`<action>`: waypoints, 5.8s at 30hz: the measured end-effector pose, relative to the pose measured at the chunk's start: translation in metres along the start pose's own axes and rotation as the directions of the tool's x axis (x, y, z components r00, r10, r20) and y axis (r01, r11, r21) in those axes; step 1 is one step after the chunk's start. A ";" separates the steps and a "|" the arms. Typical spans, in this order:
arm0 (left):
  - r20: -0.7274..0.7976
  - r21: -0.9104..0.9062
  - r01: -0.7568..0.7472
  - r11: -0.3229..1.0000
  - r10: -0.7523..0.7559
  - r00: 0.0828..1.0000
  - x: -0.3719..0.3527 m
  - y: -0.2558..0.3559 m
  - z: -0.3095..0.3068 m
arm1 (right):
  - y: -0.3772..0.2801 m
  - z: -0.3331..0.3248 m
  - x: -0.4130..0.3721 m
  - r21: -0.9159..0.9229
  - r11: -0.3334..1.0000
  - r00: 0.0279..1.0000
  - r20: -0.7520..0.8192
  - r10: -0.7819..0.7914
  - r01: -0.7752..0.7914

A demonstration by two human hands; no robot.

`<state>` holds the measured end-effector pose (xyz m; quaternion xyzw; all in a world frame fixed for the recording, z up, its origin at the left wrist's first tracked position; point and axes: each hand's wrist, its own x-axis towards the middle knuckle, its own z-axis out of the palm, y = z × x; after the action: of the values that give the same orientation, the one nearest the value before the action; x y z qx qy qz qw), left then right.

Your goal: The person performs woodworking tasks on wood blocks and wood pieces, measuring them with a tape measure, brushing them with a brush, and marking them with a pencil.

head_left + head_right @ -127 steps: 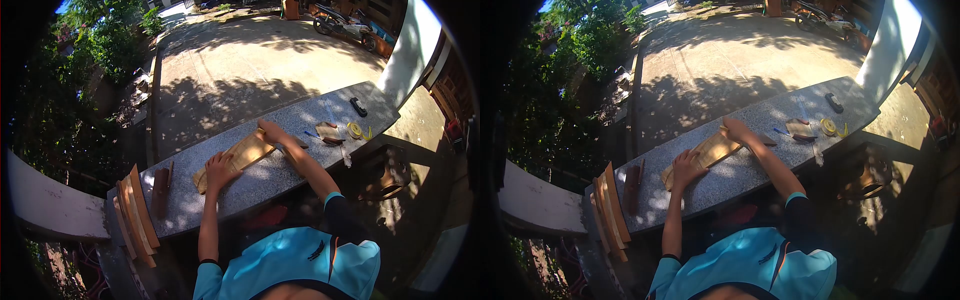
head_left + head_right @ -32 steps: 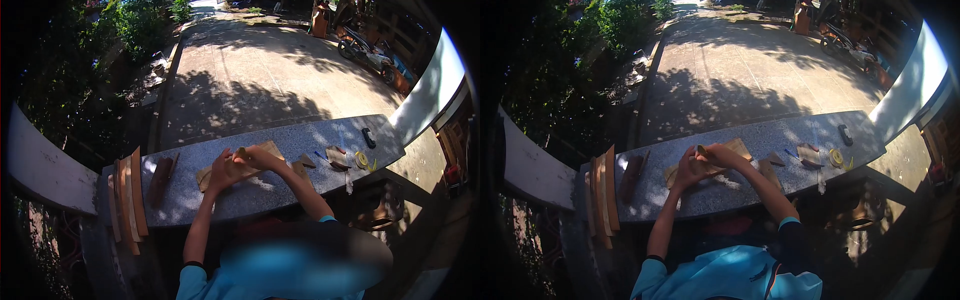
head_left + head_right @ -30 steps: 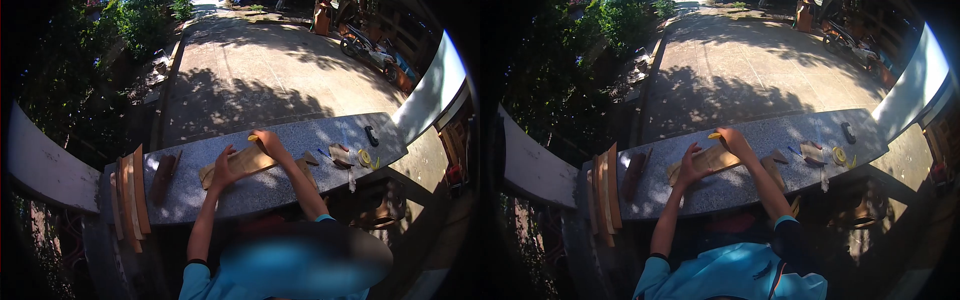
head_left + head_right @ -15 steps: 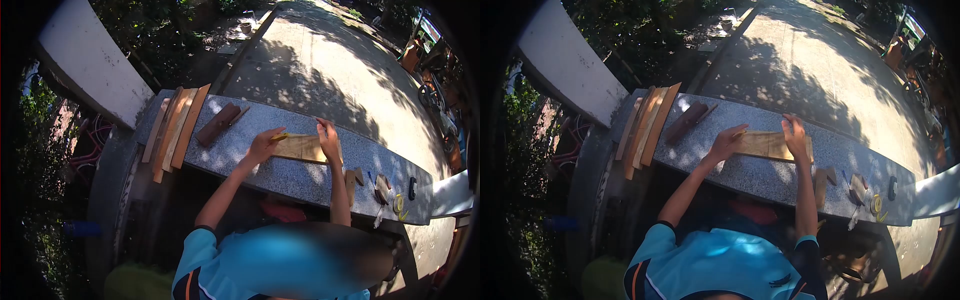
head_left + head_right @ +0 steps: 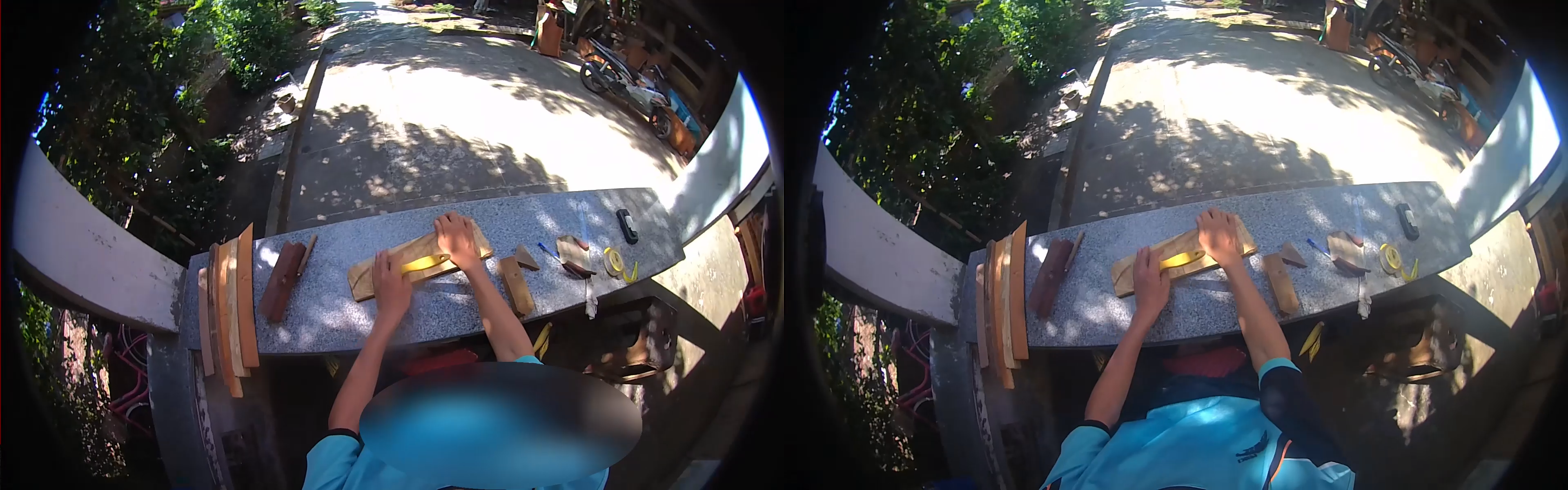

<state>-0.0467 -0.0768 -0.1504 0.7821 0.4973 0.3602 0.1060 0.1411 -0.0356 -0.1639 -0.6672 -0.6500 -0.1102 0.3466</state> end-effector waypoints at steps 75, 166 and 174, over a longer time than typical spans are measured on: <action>0.072 -0.029 -0.108 0.994 0.110 0.991 0.021 -0.052 -0.031 | -0.002 -0.045 -0.011 0.517 0.809 0.946 0.002 0.325 -0.279; 0.091 -0.325 -0.266 0.908 0.310 0.946 0.003 -0.096 -0.079 | -0.023 -0.104 -0.036 0.634 0.765 0.864 0.443 -0.240 -0.113; -0.020 -0.444 -0.278 0.852 0.301 0.953 -0.004 -0.109 -0.071 | -0.057 -0.111 -0.019 0.792 0.608 0.832 0.377 -0.406 -0.062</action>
<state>-0.1715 -0.0408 -0.1587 0.8122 0.2762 0.4557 0.2377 0.1178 -0.1227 -0.0758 -0.3851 -0.7643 0.3326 0.3962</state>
